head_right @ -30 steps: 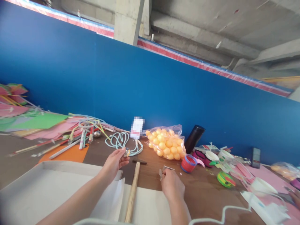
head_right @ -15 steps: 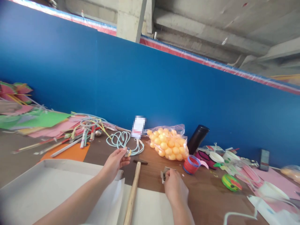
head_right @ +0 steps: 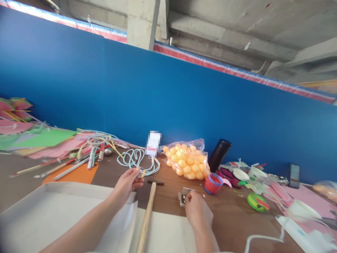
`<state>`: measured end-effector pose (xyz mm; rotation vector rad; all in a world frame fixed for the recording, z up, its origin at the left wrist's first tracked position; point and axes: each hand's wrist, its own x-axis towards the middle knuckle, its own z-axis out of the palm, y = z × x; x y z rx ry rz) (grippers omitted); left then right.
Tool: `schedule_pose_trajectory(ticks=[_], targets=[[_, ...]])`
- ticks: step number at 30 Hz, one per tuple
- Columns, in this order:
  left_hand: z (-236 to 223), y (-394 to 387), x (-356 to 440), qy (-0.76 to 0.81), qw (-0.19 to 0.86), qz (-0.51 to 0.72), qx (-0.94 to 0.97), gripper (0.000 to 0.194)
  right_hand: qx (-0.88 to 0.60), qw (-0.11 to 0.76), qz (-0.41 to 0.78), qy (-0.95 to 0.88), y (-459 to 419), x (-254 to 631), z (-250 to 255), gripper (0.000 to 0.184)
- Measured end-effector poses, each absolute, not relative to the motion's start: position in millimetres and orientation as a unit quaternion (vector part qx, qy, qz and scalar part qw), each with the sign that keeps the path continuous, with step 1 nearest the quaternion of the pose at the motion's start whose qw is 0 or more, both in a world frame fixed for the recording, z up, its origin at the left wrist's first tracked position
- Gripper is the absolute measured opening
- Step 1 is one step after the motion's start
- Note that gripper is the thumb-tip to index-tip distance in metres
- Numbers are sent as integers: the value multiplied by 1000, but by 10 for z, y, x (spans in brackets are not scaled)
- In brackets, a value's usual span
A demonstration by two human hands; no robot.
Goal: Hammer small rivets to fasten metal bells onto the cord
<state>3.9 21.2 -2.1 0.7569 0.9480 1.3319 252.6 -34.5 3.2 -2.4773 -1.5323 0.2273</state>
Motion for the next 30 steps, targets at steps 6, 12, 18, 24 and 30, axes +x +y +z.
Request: schedule_pose_trajectory(ticks=[6,12,18,24,30], targets=[[-38,192,38,413,623,578,328,32,-844,109,89,-518,-338,2545,32,19],[-47,197,45,414,620,579,330,33,-839,115,86,-524,-307,2568,-12,17],[-85,240,48,408,621,582,331,33,-841,120,74,-523,-316,2570,-24,20],[-90,238,47,408,622,581,329,32,-847,131,79,-509,-346,2539,39,19],[-61,217,42,405,623,585,324,32,-848,166,75,-498,-400,2509,112,17]])
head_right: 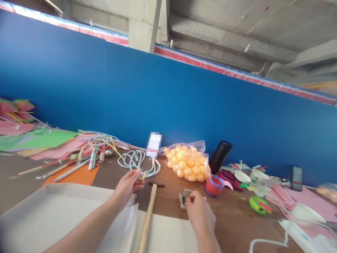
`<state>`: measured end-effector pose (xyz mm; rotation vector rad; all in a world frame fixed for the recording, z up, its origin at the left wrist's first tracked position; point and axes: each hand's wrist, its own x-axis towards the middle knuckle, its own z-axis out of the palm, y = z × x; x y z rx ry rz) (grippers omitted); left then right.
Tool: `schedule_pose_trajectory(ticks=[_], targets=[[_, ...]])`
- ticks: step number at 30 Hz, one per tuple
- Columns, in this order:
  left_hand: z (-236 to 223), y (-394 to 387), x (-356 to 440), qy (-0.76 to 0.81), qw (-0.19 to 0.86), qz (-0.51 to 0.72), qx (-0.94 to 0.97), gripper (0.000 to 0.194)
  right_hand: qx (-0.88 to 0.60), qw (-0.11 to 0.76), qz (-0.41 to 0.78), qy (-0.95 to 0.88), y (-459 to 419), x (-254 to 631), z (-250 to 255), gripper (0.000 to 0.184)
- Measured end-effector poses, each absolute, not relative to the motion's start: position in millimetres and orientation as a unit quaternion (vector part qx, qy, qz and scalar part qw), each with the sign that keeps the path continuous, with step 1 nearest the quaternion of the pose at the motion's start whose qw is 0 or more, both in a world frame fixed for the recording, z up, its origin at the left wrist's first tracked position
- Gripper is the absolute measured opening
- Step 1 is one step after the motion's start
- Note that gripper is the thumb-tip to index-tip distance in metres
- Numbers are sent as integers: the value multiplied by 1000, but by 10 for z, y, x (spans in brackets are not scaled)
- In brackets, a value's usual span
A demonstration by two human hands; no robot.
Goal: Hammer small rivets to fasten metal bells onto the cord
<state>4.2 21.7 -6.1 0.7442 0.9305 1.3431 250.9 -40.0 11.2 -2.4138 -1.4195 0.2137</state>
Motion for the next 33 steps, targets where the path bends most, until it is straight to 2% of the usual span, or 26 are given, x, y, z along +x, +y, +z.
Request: schedule_pose_trajectory(ticks=[6,10,16,24,33], targets=[[-86,241,47,410,622,585,322,34,-828,241,76,-500,-406,2492,106,11],[-38,229,49,413,623,583,320,33,-787,319,87,-522,-391,2457,73,15],[14,216,50,404,635,588,296,30,-620,561,217,-504,-368,2183,98,28],[3,229,19,366,655,602,273,28,-538,590,289,-529,-200,1454,278,27],[8,232,10,344,676,596,266,25,-513,617,375,-464,-224,1323,33,27]])
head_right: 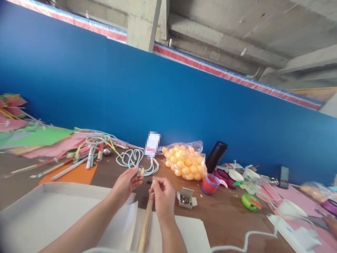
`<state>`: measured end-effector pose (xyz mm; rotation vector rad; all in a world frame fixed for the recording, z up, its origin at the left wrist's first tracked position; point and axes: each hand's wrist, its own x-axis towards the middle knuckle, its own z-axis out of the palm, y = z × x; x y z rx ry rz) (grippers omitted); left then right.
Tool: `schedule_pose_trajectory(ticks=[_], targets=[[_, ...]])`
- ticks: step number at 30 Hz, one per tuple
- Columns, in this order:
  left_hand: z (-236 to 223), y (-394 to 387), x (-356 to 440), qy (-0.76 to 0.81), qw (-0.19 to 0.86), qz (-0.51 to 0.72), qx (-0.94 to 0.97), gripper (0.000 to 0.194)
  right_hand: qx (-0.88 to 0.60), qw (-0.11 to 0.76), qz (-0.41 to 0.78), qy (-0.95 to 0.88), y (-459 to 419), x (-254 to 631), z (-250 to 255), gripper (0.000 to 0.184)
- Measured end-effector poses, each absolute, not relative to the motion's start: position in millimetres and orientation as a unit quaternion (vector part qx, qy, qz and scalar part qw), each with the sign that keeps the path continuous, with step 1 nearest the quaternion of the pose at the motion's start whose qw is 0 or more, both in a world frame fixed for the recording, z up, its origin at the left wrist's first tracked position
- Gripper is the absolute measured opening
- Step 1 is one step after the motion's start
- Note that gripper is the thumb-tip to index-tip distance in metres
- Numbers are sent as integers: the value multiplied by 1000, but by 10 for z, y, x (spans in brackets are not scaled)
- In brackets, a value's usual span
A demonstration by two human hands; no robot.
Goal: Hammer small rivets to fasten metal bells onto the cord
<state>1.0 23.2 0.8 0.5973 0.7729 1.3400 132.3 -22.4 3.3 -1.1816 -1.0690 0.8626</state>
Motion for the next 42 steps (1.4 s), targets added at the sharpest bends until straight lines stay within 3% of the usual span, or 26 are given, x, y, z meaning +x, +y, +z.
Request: schedule_pose_trajectory(ticks=[19,31,42], targets=[[52,124,45,293,728,553,280,18,-403,614,554,-393,-363,1286,129,25],[42,76,60,272,733,522,341,27,-391,605,579,-382,-369,1267,156,20],[106,9,83,286,719,517,366,20,-389,628,567,-364,-334,1287,124,18]])
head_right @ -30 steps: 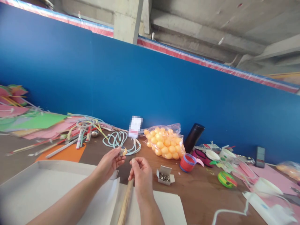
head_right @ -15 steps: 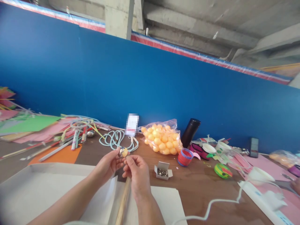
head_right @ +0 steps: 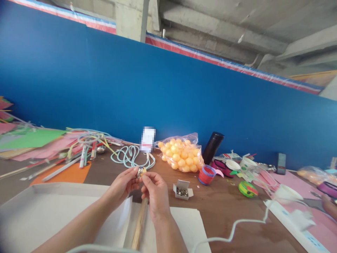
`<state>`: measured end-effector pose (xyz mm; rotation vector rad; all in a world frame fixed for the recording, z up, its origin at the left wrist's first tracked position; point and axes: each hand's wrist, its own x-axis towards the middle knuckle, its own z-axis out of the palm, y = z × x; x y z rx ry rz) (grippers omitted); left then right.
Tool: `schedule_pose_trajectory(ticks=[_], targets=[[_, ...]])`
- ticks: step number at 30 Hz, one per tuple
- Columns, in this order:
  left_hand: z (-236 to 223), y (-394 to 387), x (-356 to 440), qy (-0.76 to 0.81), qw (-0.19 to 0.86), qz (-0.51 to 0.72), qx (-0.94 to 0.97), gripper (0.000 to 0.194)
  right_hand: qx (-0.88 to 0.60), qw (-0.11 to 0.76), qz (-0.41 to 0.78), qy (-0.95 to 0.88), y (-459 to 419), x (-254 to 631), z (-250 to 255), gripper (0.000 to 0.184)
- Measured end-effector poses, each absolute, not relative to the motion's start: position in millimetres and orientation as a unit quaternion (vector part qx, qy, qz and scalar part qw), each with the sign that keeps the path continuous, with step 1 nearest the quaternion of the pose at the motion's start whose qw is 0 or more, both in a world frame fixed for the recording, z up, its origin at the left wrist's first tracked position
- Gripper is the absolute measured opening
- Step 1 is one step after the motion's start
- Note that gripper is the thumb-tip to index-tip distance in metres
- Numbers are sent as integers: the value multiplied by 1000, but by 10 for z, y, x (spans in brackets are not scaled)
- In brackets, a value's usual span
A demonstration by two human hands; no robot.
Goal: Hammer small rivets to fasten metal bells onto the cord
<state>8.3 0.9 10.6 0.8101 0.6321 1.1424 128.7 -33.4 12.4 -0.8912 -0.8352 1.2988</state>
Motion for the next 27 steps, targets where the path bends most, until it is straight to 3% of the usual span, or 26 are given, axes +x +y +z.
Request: schedule_pose_trajectory(ticks=[27], targets=[[126,-6,48,232,712,499,436,31,-336,640,614,-316,-322,1362,152,15]])
